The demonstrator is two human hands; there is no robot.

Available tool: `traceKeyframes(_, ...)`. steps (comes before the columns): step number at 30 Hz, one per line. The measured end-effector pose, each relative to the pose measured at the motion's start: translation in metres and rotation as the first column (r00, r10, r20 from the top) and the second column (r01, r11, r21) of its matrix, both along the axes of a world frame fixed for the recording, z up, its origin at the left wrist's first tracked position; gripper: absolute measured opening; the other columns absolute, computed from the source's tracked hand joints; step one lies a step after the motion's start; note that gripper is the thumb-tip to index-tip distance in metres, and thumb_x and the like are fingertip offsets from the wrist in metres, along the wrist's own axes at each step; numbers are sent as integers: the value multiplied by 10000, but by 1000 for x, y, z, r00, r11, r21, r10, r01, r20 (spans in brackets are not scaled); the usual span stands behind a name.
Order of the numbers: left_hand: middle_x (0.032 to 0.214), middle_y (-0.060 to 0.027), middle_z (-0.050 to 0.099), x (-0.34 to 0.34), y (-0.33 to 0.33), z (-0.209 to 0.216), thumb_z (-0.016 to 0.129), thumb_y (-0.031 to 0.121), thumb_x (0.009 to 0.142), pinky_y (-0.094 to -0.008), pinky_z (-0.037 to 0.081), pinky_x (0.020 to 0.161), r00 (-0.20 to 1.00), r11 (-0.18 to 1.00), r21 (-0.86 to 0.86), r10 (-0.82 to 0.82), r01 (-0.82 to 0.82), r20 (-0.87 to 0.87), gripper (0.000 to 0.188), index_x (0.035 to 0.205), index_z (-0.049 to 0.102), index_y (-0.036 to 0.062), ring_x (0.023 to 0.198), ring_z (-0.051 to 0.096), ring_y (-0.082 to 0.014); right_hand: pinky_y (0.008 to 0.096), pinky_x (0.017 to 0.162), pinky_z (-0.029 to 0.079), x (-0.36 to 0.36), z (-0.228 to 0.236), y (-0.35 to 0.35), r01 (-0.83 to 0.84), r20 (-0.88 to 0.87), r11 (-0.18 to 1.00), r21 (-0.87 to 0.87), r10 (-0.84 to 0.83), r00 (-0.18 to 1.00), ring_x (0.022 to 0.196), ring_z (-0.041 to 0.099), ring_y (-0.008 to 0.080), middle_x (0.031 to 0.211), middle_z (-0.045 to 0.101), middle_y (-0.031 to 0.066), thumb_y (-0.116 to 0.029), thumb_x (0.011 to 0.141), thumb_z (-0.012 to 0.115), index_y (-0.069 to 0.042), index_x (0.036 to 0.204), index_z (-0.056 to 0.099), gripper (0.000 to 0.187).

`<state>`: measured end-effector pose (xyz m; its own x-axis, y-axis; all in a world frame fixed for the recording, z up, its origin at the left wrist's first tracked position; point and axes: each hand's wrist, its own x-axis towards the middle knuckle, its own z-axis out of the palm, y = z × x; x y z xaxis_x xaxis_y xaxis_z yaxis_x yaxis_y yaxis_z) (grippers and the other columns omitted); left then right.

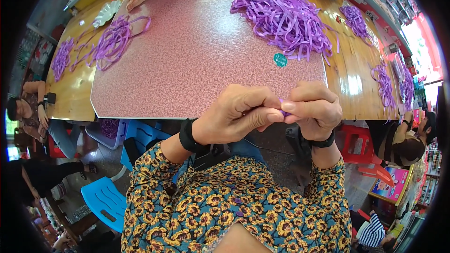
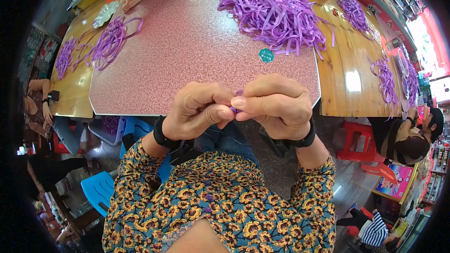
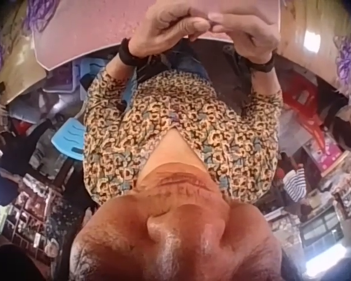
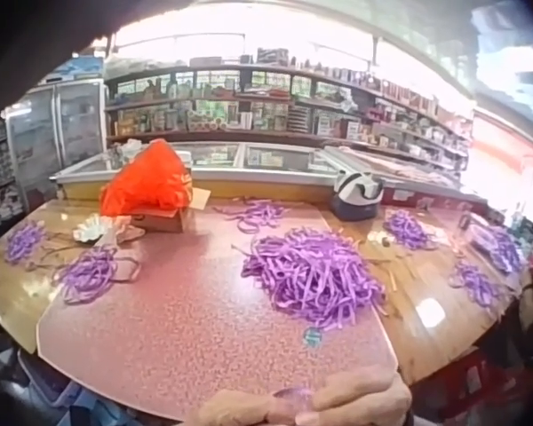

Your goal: The person picks up a purple ribbon, stretches it out, and threads it through a small purple plastic piece to form a loop. They then repeat this process with a second ribbon and plastic piece.

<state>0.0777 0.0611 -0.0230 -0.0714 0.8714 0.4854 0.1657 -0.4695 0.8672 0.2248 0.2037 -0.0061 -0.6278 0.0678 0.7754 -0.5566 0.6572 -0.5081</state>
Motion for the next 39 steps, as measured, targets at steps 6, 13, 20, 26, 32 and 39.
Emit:
traceKeyframes(6, 627, -11, 554, -4, 1, -1, 596, 175, 963, -253, 411, 497, 994, 992, -124, 32, -19, 100, 159, 915, 610, 24, 562, 530, -71, 293, 567, 465, -9, -8, 8, 74, -43, 985, 154, -68, 997, 681, 603, 178, 857, 645, 98, -124, 760, 780, -39, 953, 700, 226)
traceKeyframes(13, 721, 13, 550, -8, 6, -3, 580, 203, 977, -207, 410, 554, 996, 979, -190, 85, -78, 30, 198, 984, 596, 5, 643, 510, -46, 228, 611, 468, -1, -9, 1, 144, 277, 923, -358, -42, 960, 747, 598, 110, 941, 656, 90, -30, 752, 781, -30, 1017, 688, 281)
traceKeyframes(20, 786, 25, 567, -6, 2, -3, 647, 172, 934, -191, 421, 580, 995, 966, -251, 85, -69, 54, 196, 1031, 594, 11, 684, 511, -25, 213, 577, 428, 6, -10, 3, 157, 293, 966, -204, -93, 952, 712, 572, 87, 888, 639, 65, -41, 764, 782, -20, 986, 685, 244)
traceKeyframes(26, 866, 11, 598, -4, 2, -4, 669, 137, 916, -187, 448, 637, 996, 967, -251, 65, -47, 67, 207, 1060, 595, 8, 768, 548, -35, 213, 562, 410, 9, -8, -1, 166, 263, 961, -221, -105, 959, 699, 567, 95, 845, 629, 58, -44, 769, 780, -24, 958, 693, 210)
traceKeyframes(32, 902, -20, 599, -4, 1, -8, 624, 173, 949, -216, 466, 669, 984, 966, -252, -15, 60, 177, 233, 1103, 581, 3, 806, 557, -57, 221, 559, 403, 8, -9, 0, 137, 185, 981, -137, -110, 977, 685, 554, 100, 837, 622, 55, -31, 770, 775, -23, 965, 695, 210)
traceKeyframes(39, 778, -90, 578, 5, 4, -9, 533, 192, 988, -315, 445, 599, 999, 993, -108, 39, -37, 15, 199, 1009, 592, 4, 680, 570, -182, 227, 557, 400, 8, -12, -5, 128, 201, 960, -248, -78, 977, 683, 547, 104, 832, 615, 55, -30, 779, 770, -26, 977, 697, 212)
